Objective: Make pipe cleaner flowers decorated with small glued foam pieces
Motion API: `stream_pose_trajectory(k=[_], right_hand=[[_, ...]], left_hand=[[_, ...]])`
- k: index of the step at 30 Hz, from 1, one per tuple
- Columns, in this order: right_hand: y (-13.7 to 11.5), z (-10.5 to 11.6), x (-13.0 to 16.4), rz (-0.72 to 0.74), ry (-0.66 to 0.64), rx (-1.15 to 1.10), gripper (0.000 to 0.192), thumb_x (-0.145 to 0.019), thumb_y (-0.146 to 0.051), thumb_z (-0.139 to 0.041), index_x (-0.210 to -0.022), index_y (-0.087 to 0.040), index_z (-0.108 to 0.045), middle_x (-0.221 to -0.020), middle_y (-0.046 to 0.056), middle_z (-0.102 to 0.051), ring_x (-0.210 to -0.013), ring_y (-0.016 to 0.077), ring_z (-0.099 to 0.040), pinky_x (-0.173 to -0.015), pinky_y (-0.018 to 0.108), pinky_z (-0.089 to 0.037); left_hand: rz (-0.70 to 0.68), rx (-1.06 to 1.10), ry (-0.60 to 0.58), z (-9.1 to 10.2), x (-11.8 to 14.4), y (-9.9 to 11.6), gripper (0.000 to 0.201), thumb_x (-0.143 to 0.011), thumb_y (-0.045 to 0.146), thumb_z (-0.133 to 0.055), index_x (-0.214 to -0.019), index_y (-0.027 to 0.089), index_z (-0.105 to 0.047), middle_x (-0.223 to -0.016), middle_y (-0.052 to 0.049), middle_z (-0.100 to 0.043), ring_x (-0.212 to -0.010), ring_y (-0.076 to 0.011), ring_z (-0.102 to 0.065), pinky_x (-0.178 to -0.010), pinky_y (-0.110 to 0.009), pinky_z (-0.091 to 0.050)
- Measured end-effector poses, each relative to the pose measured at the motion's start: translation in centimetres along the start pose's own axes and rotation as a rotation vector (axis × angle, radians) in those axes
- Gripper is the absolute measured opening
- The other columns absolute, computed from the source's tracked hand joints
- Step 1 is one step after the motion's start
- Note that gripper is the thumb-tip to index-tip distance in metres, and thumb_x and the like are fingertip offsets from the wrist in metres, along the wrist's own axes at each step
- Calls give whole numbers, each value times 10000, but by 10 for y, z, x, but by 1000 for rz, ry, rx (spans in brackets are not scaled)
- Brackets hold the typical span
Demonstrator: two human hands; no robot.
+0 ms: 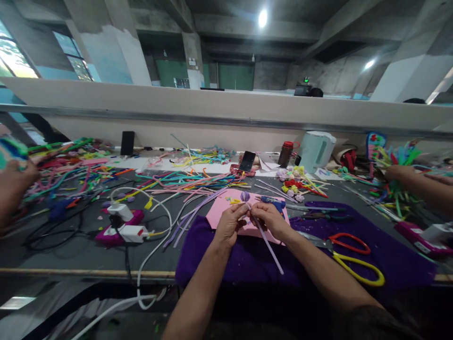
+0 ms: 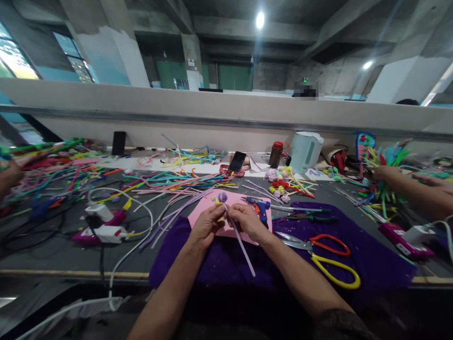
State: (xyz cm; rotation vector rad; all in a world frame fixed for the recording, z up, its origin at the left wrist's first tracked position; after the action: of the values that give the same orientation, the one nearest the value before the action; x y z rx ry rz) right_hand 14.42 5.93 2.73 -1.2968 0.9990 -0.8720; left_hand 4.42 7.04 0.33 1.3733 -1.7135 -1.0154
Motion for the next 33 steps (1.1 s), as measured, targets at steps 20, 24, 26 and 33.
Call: stream_pose_trajectory(k=[20, 24, 26, 33], right_hand=[[-5, 15, -6, 137, 119, 113, 266, -778, -411, -499, -714, -155, -530, -592, -23, -553, -385, 59, -452, -356, 178, -304], [-3, 34, -12, 177, 244, 153, 192, -688, -318, -611, -679, -161, -501, -539, -53, -512, -383, 54, -434, -371, 172, -332], [-1, 33, -14, 174, 214, 169, 180, -703, -310, -591, -674, -159, -498, -541, -48, -520, -371, 54, -430, -364, 173, -328], [0, 15, -10, 195, 95, 267, 215, -815, -376, -443, -714, -186, -438, -559, -56, -476, -380, 59, -407, -387, 187, -311]], left_hand=[[-79, 47, 113, 8, -2, 4, 263, -562, 331, -732, -737, 152, -651, -704, 2, -605, -568, -71, -515, -497, -180, -342], [-70, 37, 128, 10, -3, 3, 285, -561, 328, -735, -762, 142, -658, -718, -9, -610, -573, -64, -508, -469, -164, -325], [-67, 35, 115, 9, -4, 2, 279, -567, 325, -732, -758, 138, -656, -702, -6, -601, -561, -59, -499, -460, -160, -323], [-38, 32, 101, 6, -2, 3, 274, -583, 326, -726, -761, 133, -647, -707, -5, -590, -554, -54, -493, -461, -155, -349]])
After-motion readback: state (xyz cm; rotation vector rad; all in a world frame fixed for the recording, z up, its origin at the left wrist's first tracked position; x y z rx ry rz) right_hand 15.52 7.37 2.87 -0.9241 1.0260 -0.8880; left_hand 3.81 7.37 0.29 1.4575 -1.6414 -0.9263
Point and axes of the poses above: each hand's wrist, its own x-axis away from the middle knuckle, its own z-axis out of the back of the hand, y = z × x, the point moved 7 cm from there along -x, towards the middle knuckle
